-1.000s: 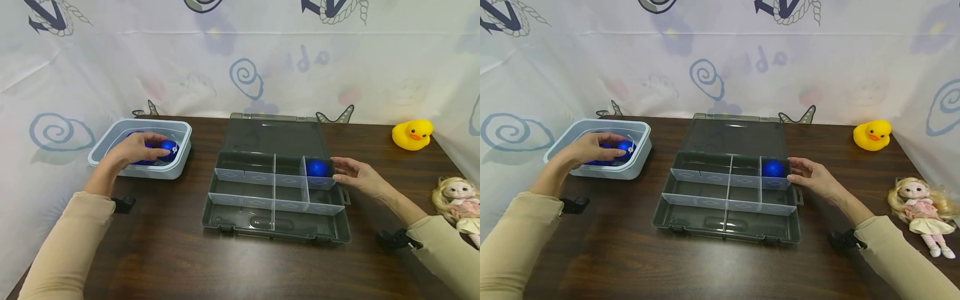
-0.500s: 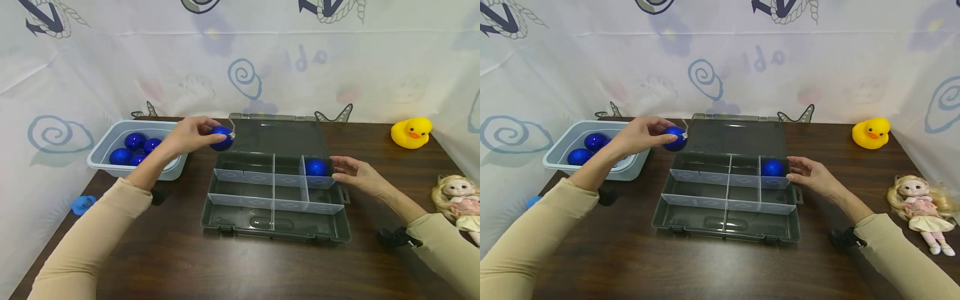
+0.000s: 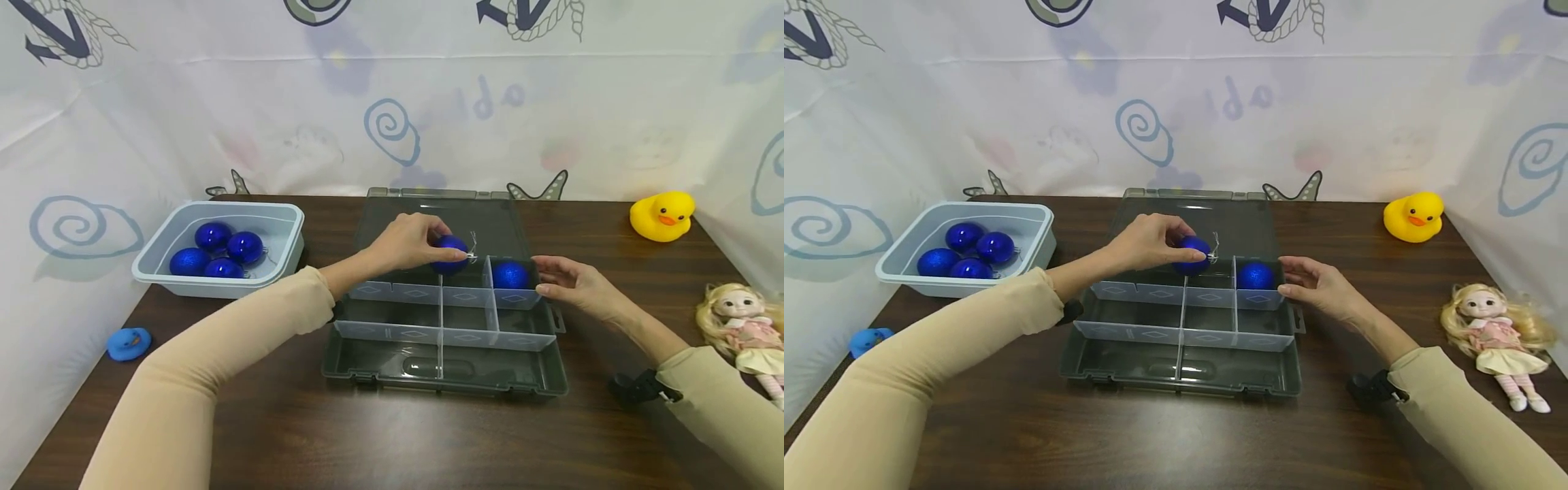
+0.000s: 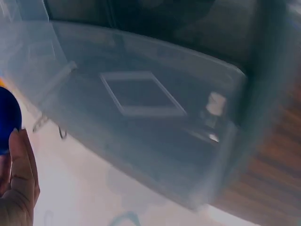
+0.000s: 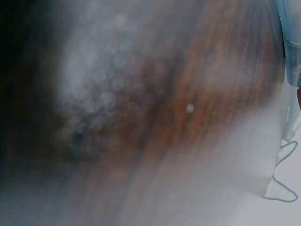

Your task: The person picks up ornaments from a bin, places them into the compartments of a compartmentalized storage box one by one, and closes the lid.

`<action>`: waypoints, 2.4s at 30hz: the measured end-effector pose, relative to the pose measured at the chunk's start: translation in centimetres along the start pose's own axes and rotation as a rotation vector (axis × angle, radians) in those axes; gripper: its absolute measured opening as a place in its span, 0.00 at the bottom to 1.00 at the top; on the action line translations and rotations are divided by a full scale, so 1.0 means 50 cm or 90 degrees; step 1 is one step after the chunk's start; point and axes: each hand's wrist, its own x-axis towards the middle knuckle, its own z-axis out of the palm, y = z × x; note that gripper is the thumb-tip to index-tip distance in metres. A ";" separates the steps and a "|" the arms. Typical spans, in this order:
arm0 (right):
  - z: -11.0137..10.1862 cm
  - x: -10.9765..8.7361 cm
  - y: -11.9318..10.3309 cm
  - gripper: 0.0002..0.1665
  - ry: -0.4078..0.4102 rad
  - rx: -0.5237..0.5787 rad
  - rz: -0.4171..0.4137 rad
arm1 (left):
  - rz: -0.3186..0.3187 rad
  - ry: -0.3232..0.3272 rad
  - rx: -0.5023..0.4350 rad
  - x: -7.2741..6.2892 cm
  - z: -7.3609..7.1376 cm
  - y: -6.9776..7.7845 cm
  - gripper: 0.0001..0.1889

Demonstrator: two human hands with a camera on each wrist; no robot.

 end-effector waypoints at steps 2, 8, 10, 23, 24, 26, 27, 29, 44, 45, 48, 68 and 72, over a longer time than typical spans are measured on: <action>-0.002 0.001 -0.002 0.34 -0.004 -0.001 0.000 | 0.020 0.002 -0.006 0.005 0.014 0.008 0.27; -0.004 0.002 -0.006 0.35 -0.004 -0.006 0.003 | 0.041 -0.007 0.011 0.011 0.047 0.017 0.28; -0.004 0.002 -0.006 0.35 -0.001 -0.009 0.005 | 0.036 -0.013 0.020 0.011 0.055 0.017 0.28; -0.002 0.001 -0.005 0.33 0.007 -0.003 -0.010 | 0.025 -0.035 0.034 0.008 0.064 0.012 0.27; -0.003 0.002 -0.005 0.33 0.008 -0.002 -0.011 | 0.028 -0.035 0.036 0.007 0.064 0.011 0.27; -0.004 0.002 -0.005 0.33 0.007 -0.003 -0.009 | 0.027 -0.039 0.041 0.006 0.064 0.010 0.27; -0.004 0.002 -0.006 0.33 0.007 -0.004 -0.008 | 0.026 -0.041 0.045 0.006 0.064 0.010 0.26; -0.003 0.002 -0.006 0.33 0.007 -0.006 -0.008 | 0.025 -0.043 0.054 0.005 0.066 0.010 0.26; 0.011 0.003 0.004 0.34 -0.006 -0.009 -0.024 | -0.014 -0.070 -0.150 -0.086 -0.063 -0.040 0.21; 0.009 0.002 0.004 0.34 -0.004 -0.010 -0.024 | -0.024 -0.056 -0.183 -0.102 -0.082 -0.051 0.21; 0.006 0.002 0.007 0.33 -0.003 -0.014 -0.022 | -0.077 0.006 -0.269 -0.155 -0.137 -0.103 0.21; 0.006 0.001 0.004 0.34 0.003 -0.018 -0.006 | -0.361 0.180 -0.160 -0.278 -0.231 -0.406 0.30; 0.006 0.000 0.004 0.34 0.002 -0.011 -0.002 | -0.374 0.149 -0.118 -0.269 -0.226 -0.418 0.32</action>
